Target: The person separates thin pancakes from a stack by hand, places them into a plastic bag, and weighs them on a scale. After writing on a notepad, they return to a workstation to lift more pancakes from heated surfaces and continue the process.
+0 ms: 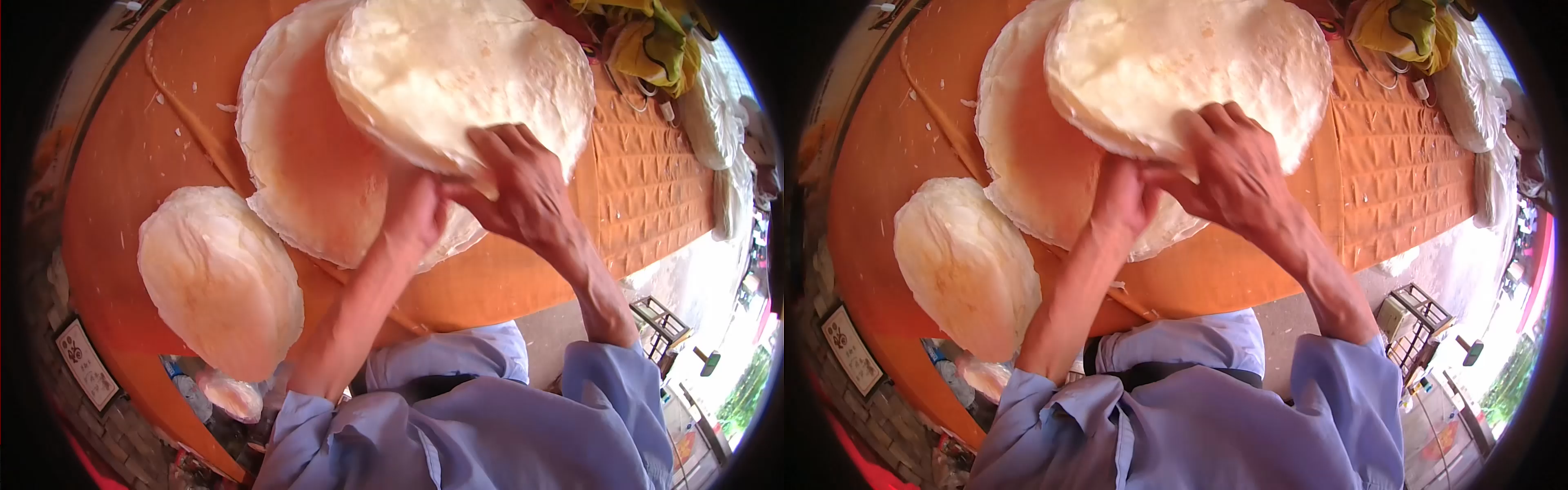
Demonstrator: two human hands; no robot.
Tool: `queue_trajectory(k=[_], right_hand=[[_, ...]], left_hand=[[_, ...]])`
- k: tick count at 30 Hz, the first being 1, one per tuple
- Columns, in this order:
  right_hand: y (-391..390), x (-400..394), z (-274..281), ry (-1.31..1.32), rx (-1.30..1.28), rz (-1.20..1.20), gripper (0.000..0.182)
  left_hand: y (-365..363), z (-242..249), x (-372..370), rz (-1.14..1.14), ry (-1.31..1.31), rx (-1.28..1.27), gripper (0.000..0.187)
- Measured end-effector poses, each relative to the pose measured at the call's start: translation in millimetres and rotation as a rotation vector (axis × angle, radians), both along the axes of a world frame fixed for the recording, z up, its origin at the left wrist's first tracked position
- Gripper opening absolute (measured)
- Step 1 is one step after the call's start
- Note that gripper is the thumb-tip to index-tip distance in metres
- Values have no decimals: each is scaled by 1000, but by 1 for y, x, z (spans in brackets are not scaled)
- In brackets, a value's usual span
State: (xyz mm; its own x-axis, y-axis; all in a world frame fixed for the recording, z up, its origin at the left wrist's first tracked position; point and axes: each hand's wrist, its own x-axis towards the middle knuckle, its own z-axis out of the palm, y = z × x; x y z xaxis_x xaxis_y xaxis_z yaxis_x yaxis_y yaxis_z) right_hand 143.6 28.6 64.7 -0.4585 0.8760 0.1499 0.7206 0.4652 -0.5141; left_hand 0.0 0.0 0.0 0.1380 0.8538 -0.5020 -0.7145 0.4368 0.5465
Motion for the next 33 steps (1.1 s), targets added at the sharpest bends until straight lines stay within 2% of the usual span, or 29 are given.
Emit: queue_trajectory(k=[1,3,5,7,8,9,10,12,15,19,22,24,25,27,28,31,33], right_hand=[[-11,5,9,23,-27,-22,36],[-20,10,6,45,-37,-31,28],[-29,26,8,27,-117,20,24],[-10,41,26,-167,-21,81,13],[4,51,42,-121,-151,-99,14],[23,64,58,-329,-145,-172,24],[38,76,71,-487,-116,-230,22],[59,96,100,-637,1,-240,17],[65,100,140,-730,157,-215,10],[31,73,183,-717,393,-126,10],[-15,36,165,-620,477,86,16],[-44,9,102,-246,132,54,20],[-58,-2,64,-110,51,119,18],[-87,-17,-10,-262,-134,205,5],[-94,-25,-22,-279,-201,244,4],[-101,-31,-3,-246,-99,232,4],[-108,-33,-2,-279,-130,232,8]], left_hand=[[-18,7,7,44,-53,-68,37],[-37,19,7,-28,-167,-157,34],[-62,22,9,-14,-160,-168,32],[-86,3,11,-34,-184,-209,32],[-93,-1,9,-44,-175,-207,35],[-98,1,6,-31,-155,-214,36],[-100,2,1,-18,-139,-211,37],[-105,3,-8,-12,-86,-192,38],[-115,-5,-23,-29,-47,-223,40],[-132,-4,-29,1,-5,-231,41],[-143,7,-21,35,-43,-163,40],[-154,4,-17,24,-7,-153,40],[-160,0,-15,22,16,-146,39],[-171,-4,-11,38,25,-138,35],[-172,-6,-11,29,0,-140,34],[-180,-2,-14,12,14,-156,32],[-182,-9,-13,-21,35,-120,33]])
